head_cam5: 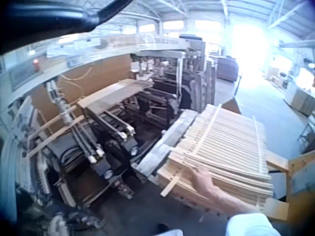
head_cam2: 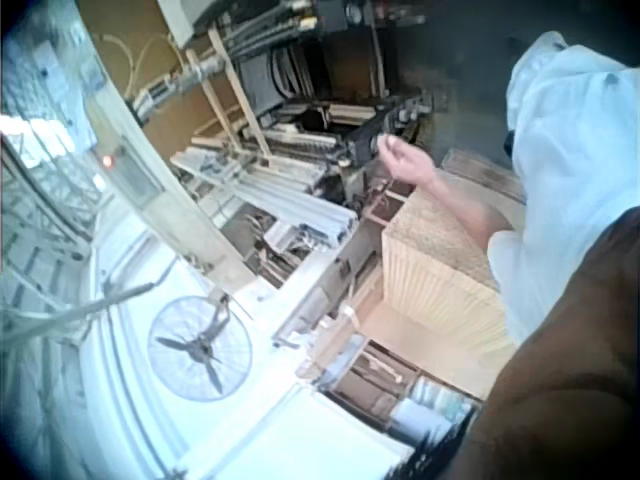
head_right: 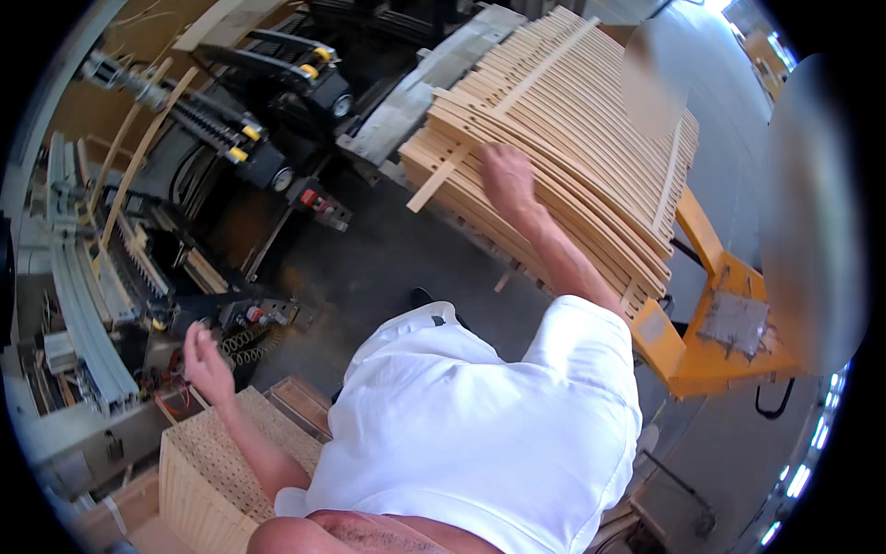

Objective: The person repeatedly picks up thin wooden slats from a stack and places them into a jig on a machine. They then move the jig to a different location and stack the slats. The process is repeated multiple times throughout the clip.

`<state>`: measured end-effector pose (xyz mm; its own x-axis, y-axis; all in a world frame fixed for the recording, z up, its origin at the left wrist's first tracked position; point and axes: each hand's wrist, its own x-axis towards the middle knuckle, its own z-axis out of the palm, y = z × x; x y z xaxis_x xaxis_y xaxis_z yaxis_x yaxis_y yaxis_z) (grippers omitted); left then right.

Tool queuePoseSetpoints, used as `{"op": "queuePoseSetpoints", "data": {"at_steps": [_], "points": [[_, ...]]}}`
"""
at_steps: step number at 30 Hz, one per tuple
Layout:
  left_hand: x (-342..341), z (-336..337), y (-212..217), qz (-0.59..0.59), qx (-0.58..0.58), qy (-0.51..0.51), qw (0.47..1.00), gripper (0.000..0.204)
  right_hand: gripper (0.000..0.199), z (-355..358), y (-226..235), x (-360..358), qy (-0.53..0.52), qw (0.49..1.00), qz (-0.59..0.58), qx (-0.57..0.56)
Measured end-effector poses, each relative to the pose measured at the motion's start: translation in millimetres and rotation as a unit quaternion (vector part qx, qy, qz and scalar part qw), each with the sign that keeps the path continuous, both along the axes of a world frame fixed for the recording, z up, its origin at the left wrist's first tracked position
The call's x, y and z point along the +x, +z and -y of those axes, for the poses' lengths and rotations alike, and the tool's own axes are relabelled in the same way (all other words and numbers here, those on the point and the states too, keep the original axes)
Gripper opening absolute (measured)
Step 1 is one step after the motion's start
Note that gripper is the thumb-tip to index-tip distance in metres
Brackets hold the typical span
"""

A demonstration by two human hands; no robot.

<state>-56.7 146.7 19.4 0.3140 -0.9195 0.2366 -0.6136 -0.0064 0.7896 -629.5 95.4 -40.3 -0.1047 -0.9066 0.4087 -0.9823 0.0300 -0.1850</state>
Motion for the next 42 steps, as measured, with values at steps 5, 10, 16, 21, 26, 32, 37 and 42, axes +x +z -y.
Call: {"op": "queuePoseSetpoints", "data": {"at_steps": [5, 10, 16, 21, 26, 32, 37, 42], "points": [[-60.3, 71.5, -43.0, -0.007, 0.08, -0.096, 0.992, 0.032, 0.025, -77.4, -29.9, -85.8, -0.137, 0.989, -0.047, 0.009], [-66.8, 142.8, -76.6, 0.015, 0.151, -0.118, 0.981, 0.034, 0.021, -102.5, -20.8, -90.1, -0.172, 0.984, -0.042, 0.02], [3.0, 260.8, -104.5, 0.092, 0.07, -0.089, 0.989, 0.035, 0.022, -92.6, 6.5, -61.1, -0.125, 0.99, -0.034, 0.048], [96.7, 383.5, -91.3, 0.253, 0.037, -0.018, 0.967, 0.037, 0.027, -28.4, 57.6, 17.6, -0.109, 0.993, -0.002, 0.038], [157.5, 505.9, -42.1, 0.356, 0.143, 0.016, 0.923, 0.053, 0.031, 48.2, 83.2, 105.5, -0.08, 0.983, 0.158, 0.046], [204.5, 593.9, -40.9, 0.403, 0.176, 0.021, 0.898, 0.067, 0.039, 159.2, 128.4, 222.1, 0.083, 0.988, 0.107, 0.078], [205.1, 581.8, -45.1, 0.385, 0.093, -0.044, 0.917, 0.058, 0.039, 261.4, 129.0, 285.5, 0.191, 0.974, 0.091, 0.08], [142.7, 473.3, -54.7, 0.239, 0.067, -0.13, 0.96, 0.033, 0.037, 380.8, 114.1, 360.9, 0.347, 0.933, 0.06, 0.07]]}}
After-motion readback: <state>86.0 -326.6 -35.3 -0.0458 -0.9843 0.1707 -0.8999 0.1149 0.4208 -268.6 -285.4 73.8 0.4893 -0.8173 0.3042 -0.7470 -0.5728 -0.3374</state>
